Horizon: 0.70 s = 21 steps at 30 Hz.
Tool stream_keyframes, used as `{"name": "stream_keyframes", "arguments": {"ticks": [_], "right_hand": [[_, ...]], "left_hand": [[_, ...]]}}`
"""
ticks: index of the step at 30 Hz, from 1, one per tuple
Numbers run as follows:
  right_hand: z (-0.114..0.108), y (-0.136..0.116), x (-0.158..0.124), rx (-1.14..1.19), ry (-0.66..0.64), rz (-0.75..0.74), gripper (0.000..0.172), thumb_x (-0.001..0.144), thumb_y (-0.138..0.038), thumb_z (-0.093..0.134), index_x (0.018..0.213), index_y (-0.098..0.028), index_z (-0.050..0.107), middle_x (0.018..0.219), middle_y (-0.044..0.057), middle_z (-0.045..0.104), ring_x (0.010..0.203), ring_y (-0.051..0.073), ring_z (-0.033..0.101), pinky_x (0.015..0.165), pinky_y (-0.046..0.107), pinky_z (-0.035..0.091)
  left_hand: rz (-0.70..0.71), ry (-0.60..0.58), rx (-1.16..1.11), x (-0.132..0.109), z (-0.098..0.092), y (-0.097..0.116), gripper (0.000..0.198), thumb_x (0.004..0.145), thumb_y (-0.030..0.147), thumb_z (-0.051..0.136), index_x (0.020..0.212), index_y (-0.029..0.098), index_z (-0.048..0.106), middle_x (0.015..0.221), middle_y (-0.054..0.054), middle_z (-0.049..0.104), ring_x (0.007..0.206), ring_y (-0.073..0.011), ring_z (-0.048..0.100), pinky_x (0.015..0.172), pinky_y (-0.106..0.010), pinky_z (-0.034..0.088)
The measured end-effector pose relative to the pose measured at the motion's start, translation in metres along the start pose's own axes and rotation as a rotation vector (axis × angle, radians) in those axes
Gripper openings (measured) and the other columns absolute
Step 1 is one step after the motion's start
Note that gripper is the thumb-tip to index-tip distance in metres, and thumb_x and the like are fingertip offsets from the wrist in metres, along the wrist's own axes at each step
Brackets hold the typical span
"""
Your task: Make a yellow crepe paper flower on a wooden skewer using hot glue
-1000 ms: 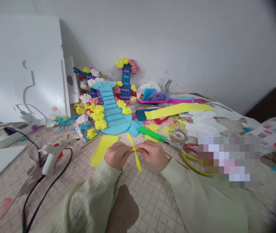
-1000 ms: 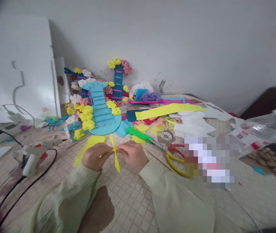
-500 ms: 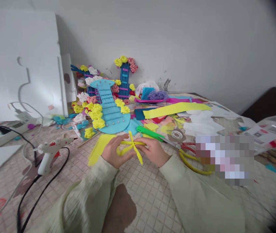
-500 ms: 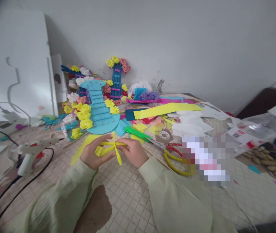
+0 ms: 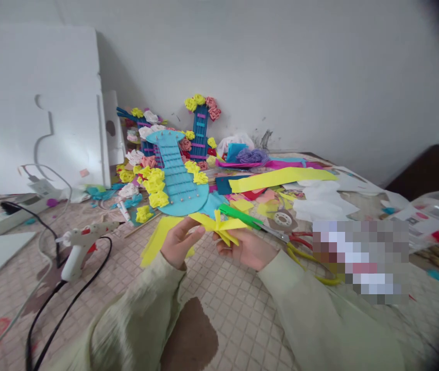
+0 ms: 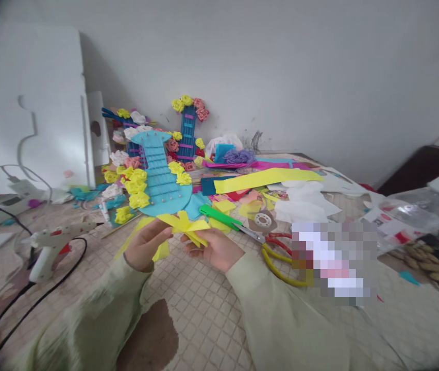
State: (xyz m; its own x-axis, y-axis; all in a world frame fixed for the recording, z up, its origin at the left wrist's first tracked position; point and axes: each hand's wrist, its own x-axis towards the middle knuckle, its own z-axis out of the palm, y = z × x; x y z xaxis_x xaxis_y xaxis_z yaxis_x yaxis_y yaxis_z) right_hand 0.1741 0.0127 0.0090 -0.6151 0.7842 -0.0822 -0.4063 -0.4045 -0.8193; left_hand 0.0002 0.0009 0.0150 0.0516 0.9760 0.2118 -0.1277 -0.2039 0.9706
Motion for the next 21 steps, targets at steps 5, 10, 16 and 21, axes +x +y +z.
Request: {"name": "stream_keyframes", "arguments": {"ticks": [5,10,16,21], "right_hand": [[0.004,0.004,-0.004,-0.05,-0.107,0.052,0.026,0.08,-0.035,0.048,0.096,-0.018,0.058,0.088,0.007,0.062,0.067,0.011,0.058,0.062,0.024,0.046],[-0.006,-0.016,-0.006,-0.606,0.114,-0.075,0.035,0.081,-0.044,0.042,0.091,-0.015,0.06,0.089,0.009,0.063,0.07,0.014,0.059,0.06,0.026,0.045],[-0.033,-0.04,-0.019,-1.621,0.476,-0.073,0.026,0.063,-0.041,0.063,0.075,-0.017,0.062,0.07,0.004,0.063,0.062,0.017,0.056,0.052,0.026,0.038],[-0.049,-0.044,-0.031,-1.72,0.525,0.022,0.012,0.056,-0.023,0.069,0.06,-0.016,0.06,0.062,0.006,0.06,0.059,0.019,0.055,0.049,0.026,0.033]], "left_hand": [[0.022,-0.042,-0.027,-0.003,0.003,0.002,0.028,0.062,0.032,0.068,0.084,0.015,0.064,0.087,-0.006,0.068,0.083,-0.0192,0.061,0.076,-0.032,0.048],[0.037,0.024,-0.037,-0.001,-0.002,-0.001,0.025,0.069,0.031,0.062,0.088,0.016,0.063,0.088,-0.005,0.067,0.084,-0.0182,0.061,0.078,-0.03,0.047],[0.01,0.081,0.028,-0.002,0.0,0.002,0.033,0.065,0.032,0.065,0.091,0.014,0.06,0.082,-0.006,0.067,0.079,-0.0201,0.062,0.073,-0.033,0.049],[-0.021,0.054,0.065,-0.004,0.002,0.006,0.025,0.061,0.029,0.068,0.079,0.014,0.058,0.079,-0.005,0.068,0.077,-0.0187,0.063,0.068,-0.029,0.05]]}}
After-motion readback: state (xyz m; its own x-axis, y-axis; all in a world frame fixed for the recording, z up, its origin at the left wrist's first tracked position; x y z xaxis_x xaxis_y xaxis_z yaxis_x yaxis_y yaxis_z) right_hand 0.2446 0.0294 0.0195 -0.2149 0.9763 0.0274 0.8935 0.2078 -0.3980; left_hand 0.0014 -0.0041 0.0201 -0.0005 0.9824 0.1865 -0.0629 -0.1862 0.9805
